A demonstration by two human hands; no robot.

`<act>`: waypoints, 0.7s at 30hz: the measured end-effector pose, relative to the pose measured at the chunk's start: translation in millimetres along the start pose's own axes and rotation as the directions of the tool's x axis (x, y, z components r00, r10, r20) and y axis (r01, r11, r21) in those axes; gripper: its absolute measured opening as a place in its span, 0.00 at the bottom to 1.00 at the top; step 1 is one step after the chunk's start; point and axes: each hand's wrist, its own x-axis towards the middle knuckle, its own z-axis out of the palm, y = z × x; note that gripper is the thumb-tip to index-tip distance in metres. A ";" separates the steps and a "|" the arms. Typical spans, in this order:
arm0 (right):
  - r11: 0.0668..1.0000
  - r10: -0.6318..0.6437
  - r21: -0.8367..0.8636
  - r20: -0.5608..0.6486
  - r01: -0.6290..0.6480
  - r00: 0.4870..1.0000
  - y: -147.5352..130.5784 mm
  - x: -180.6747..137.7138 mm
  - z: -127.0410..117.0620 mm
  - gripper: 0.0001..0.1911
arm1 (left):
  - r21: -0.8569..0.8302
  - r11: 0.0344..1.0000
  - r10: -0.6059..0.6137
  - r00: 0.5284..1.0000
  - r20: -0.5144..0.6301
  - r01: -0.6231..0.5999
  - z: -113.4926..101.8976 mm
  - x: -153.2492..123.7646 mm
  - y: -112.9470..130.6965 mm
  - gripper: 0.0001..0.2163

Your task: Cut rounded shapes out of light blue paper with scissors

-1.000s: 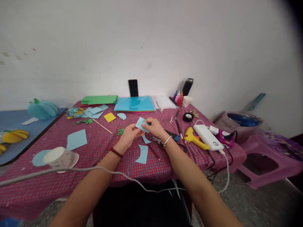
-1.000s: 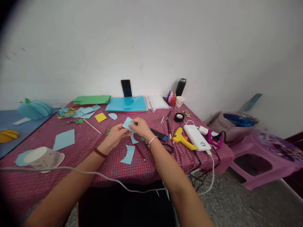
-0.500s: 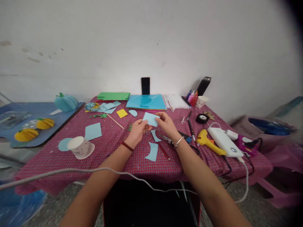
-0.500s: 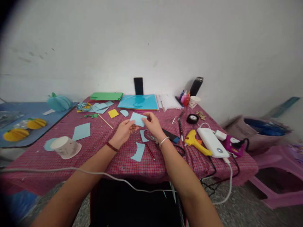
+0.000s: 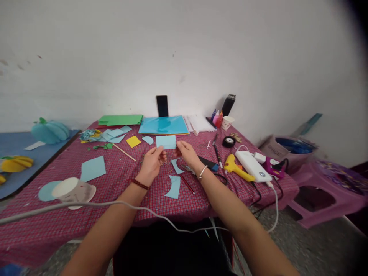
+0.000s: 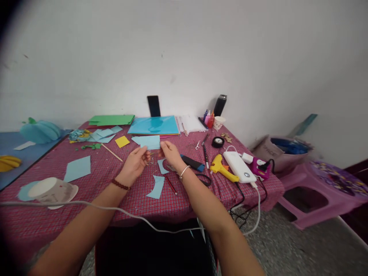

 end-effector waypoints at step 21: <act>0.983 -0.150 -0.116 -0.069 0.142 0.986 -1.5 3.3 -5.5 0.11 | 0.040 0.999 -0.011 0.992 0.128 0.006 1.6 -3.0 -5.8 0.12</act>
